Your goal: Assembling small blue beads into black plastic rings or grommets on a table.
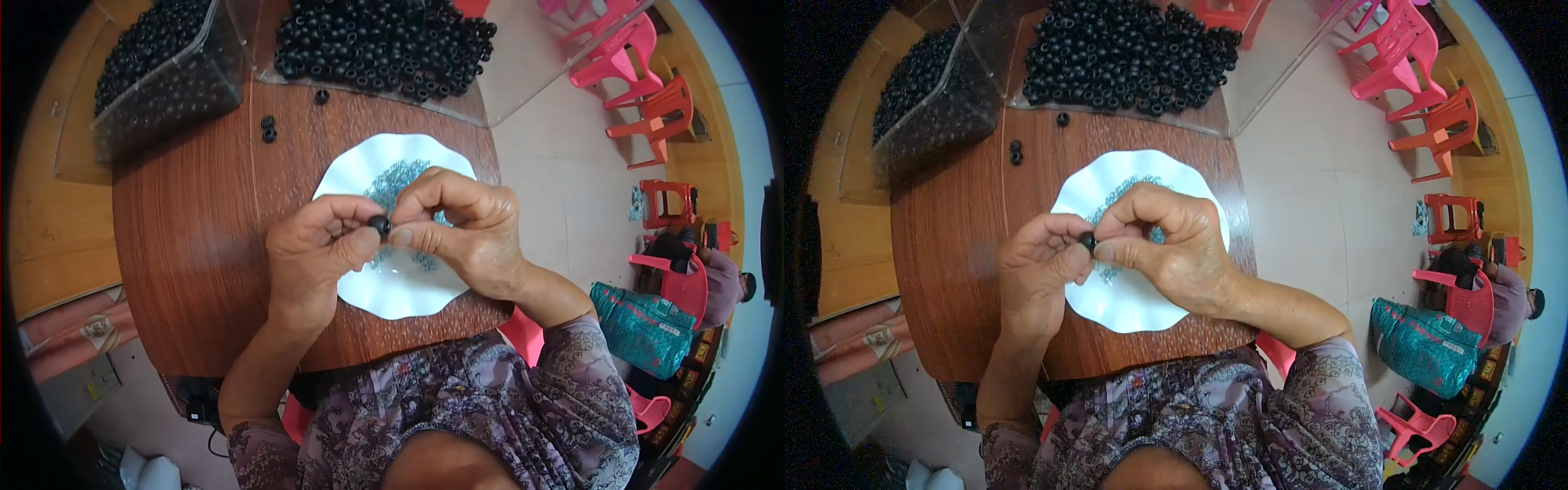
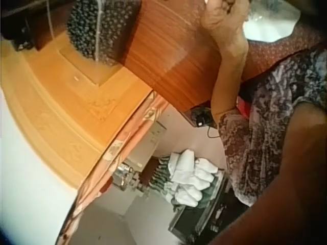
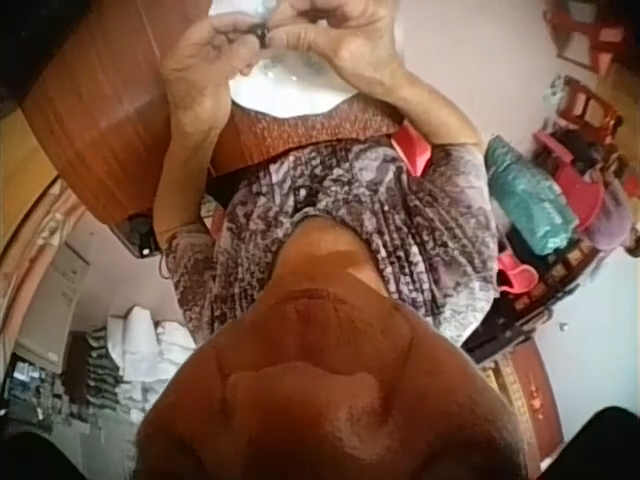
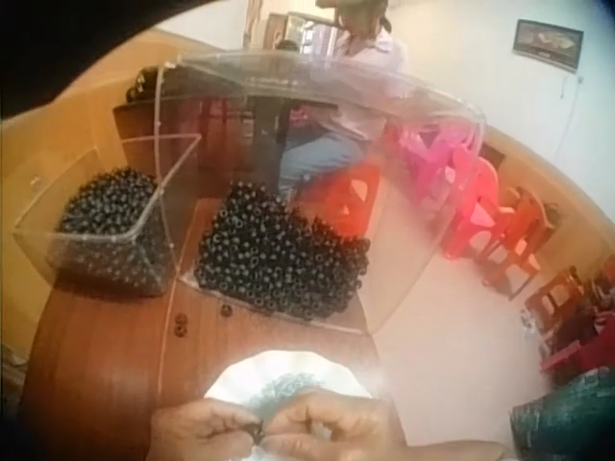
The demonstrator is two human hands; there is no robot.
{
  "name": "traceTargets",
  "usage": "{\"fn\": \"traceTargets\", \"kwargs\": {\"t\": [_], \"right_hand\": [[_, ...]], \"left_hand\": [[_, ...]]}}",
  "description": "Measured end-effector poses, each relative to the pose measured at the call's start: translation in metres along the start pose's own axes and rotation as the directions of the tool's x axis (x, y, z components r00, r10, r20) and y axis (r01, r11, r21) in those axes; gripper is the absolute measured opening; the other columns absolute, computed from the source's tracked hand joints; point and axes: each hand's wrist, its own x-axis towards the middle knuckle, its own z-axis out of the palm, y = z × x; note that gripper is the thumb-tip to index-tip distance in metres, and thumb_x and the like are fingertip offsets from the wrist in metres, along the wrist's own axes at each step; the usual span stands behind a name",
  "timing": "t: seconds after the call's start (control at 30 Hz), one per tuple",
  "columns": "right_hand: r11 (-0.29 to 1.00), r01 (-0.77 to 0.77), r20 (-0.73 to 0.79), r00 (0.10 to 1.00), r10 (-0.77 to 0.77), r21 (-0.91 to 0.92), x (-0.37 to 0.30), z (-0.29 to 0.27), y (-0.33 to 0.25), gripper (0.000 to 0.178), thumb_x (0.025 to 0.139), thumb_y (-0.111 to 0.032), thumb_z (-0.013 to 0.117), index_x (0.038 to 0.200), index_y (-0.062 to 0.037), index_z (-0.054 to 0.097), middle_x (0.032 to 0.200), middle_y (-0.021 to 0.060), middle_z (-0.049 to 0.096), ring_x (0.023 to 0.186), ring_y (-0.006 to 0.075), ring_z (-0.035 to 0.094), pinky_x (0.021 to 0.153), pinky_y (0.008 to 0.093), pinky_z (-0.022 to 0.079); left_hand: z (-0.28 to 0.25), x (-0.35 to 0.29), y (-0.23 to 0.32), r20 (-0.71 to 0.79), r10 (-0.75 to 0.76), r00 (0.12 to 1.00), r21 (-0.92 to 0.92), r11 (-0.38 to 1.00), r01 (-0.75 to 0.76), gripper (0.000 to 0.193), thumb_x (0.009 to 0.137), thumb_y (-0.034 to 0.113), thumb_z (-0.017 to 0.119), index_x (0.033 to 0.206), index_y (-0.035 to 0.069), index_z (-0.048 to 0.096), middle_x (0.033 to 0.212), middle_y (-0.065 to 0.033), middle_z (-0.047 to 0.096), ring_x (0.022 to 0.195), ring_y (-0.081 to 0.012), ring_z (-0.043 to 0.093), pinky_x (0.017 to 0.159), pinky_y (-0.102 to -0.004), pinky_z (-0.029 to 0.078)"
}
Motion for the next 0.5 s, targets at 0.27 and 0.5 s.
{"fn": "traceTargets", "kwargs": {"t": [0.27, 0.5], "right_hand": [[0.987, -0.158, 0.015, 0.987, 0.158, 0.018, 0.011, 0.002, -0.008, 0.016, 0.070, 0.001, 0.074, 0.078, -0.0008, 0.060, 0.077, 0.0012, 0.060, 0.069, 0.0076, 0.055, 0.063, 0.0215, 0.044], [0.835, -0.430, 0.224, 0.901, 0.371, 0.344, 0.024, -0.004, -0.004, 0.013, 0.072, -0.003, 0.072, 0.076, -0.0018, 0.060, 0.072, 0.0025, 0.060, 0.064, 0.0079, 0.055, 0.059, 0.0208, 0.042]], "left_hand": [[-0.002, -0.002, 0.000, 0.002, 0.041, 0.999, -0.026, 0.999, -0.041, 0.021, 0.079, 0.003, 0.067, 0.098, -0.005, 0.061, 0.083, -0.0040, 0.062, 0.070, -0.0067, 0.055, 0.059, -0.0174, 0.044], [0.001, 0.001, -0.004, 0.048, 0.017, 0.999, -0.209, 0.978, -0.006, 0.020, 0.084, 0.006, 0.063, 0.099, -0.005, 0.056, 0.084, -0.0082, 0.062, 0.068, -0.0100, 0.056, 0.060, -0.0223, 0.045]]}}
